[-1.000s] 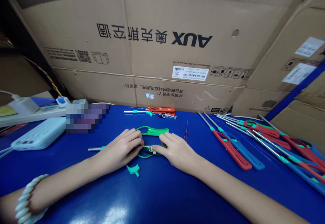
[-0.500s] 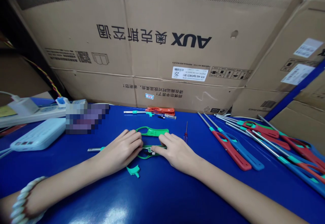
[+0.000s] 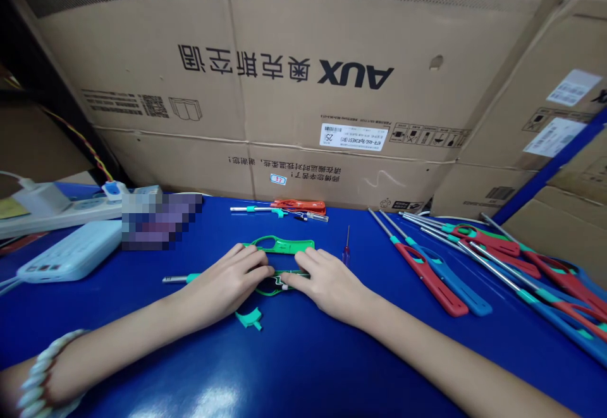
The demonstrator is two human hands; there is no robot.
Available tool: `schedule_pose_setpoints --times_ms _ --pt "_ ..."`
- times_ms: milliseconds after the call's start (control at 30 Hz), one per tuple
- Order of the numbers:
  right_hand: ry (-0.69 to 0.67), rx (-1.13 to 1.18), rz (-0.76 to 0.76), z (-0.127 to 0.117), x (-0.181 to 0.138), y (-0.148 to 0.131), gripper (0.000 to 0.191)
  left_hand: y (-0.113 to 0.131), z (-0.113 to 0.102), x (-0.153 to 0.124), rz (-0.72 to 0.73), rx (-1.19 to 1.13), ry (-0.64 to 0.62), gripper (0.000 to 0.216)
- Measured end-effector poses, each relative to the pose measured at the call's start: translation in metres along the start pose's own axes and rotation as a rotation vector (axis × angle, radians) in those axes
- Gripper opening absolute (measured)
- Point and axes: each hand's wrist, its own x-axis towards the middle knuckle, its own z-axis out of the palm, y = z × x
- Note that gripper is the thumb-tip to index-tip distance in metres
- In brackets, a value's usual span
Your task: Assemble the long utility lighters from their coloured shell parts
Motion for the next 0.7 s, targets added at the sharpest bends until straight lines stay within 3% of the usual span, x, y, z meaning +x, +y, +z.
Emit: schedule_pose_setpoints --times_ms 433,567,700 --pt "0.019 -0.046 -0.029 0.000 -0.001 -0.001 0.029 0.012 -0.006 0.000 -0.035 0.055 -0.079 0.020" --pt "0.007 -0.033 -0.023 -0.001 -0.001 -0.001 0.032 0.002 -0.012 0.000 -0.055 -0.133 -0.059 0.022" --pt "0.012 -0.013 -0.006 -0.001 -0.001 -0.001 0.035 -0.018 -0.024 -0.003 -0.127 -0.348 0.048 0.020"
